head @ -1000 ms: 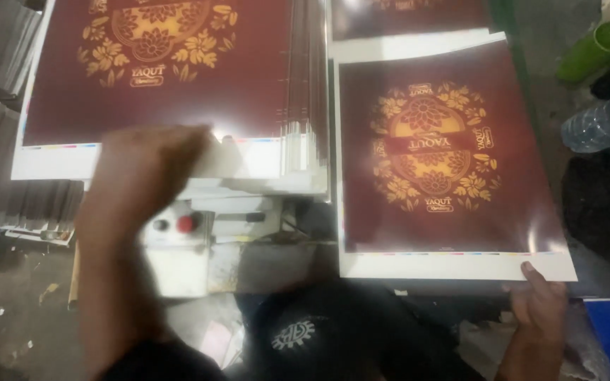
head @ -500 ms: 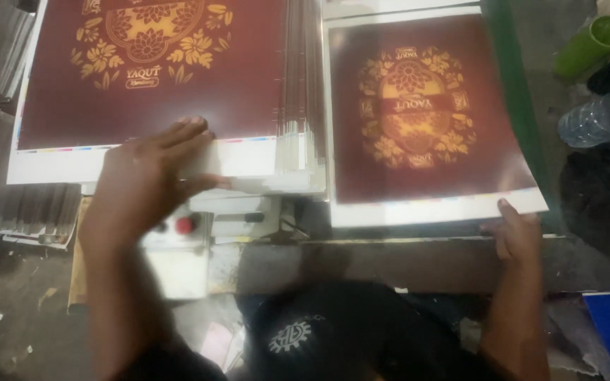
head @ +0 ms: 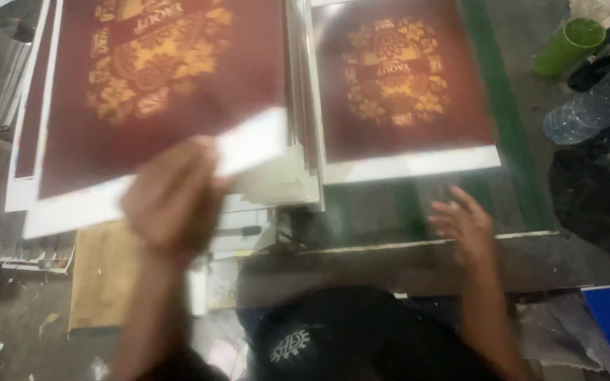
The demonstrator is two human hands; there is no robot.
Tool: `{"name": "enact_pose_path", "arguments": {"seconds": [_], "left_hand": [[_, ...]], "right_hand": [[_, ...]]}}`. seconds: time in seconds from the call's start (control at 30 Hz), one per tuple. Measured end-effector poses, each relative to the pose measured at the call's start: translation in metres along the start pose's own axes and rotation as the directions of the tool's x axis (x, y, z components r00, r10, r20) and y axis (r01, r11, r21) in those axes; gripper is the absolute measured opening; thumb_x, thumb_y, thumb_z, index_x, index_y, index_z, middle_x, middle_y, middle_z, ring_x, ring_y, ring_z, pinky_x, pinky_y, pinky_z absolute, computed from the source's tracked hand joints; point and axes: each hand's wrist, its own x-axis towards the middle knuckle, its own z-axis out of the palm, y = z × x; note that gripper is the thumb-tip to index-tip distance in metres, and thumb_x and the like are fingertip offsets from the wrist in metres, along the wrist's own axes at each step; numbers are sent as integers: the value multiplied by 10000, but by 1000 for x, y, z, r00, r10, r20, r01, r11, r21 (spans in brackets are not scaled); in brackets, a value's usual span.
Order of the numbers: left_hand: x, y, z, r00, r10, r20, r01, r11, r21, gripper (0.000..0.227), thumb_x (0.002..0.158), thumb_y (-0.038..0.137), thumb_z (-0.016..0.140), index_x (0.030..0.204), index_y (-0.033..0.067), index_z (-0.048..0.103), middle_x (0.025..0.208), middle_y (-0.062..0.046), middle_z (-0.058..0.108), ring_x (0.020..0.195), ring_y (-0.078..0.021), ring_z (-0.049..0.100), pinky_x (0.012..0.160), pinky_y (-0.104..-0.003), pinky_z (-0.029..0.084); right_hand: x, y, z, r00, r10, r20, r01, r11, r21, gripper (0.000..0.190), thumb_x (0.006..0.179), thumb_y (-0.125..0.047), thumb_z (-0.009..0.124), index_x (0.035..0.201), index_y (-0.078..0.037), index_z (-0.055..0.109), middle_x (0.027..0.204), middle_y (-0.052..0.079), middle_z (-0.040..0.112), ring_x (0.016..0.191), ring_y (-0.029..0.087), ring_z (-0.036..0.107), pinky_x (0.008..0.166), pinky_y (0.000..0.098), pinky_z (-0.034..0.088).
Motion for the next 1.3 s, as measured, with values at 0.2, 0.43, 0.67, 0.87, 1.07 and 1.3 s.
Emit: {"name": "enact_pose_path", "arguments": {"seconds": [0.2,0.43,0.67,0.87,1.07,1.3], "left_hand": [[4,84,47,982,84,167,-58,986,-159,216,1004,165,805,1069,-21,716,1118,-172,710,1083,-314,719,844,-421,607],[9,117,39,887,218,408,-102,952,-289,337,933,266,780,1090,-25,715,1234,-209,690,1239,-329,634,1045,-507,502],[-19,54,-12,914,-41,404,100,987,-126,454,975,364,807,1238,17,679,1379,-174,660,1351,-287,587,1173,-466,449],[-18,-2,-31,794,-240,558,125,964,237,713,862,529,730,1334,2,636,1422,-228,612,1314,-344,582,1131,-477,426],[-25,-31,-36,668,-305,679,145,948,283,667,823,546,714,1285,66,680,1429,-144,625,1305,-305,601,1083,-491,448],[-2,-46,-43,554,-306,775,139,951,276,499,811,487,739,1178,149,749,1377,-26,677,1105,-234,706,984,-471,547]], "right_hand": [[-64,-84,87,856,-239,459,254,967,30,503,1011,-168,564,1474,20,500,1192,204,733,948,253,734,744,331,607],[-86,-116,108,861,-269,431,-27,823,567,330,1032,-132,569,1299,60,538,1152,193,668,1045,268,701,845,378,631],[-16,-20,11,976,-203,75,153,892,426,206,1051,-57,650,1189,87,599,1037,146,704,811,234,709,633,323,628],[-4,48,-83,960,-260,102,182,860,476,181,1069,-25,640,1236,22,588,998,137,679,806,198,680,646,299,590],[-29,61,-139,975,-207,-79,221,888,403,340,1027,-11,628,1359,-43,563,1131,84,671,918,193,694,655,285,569],[-39,58,-149,990,-110,-89,133,940,314,377,990,-24,603,1361,-75,569,1139,44,689,889,177,702,594,293,581]]}}
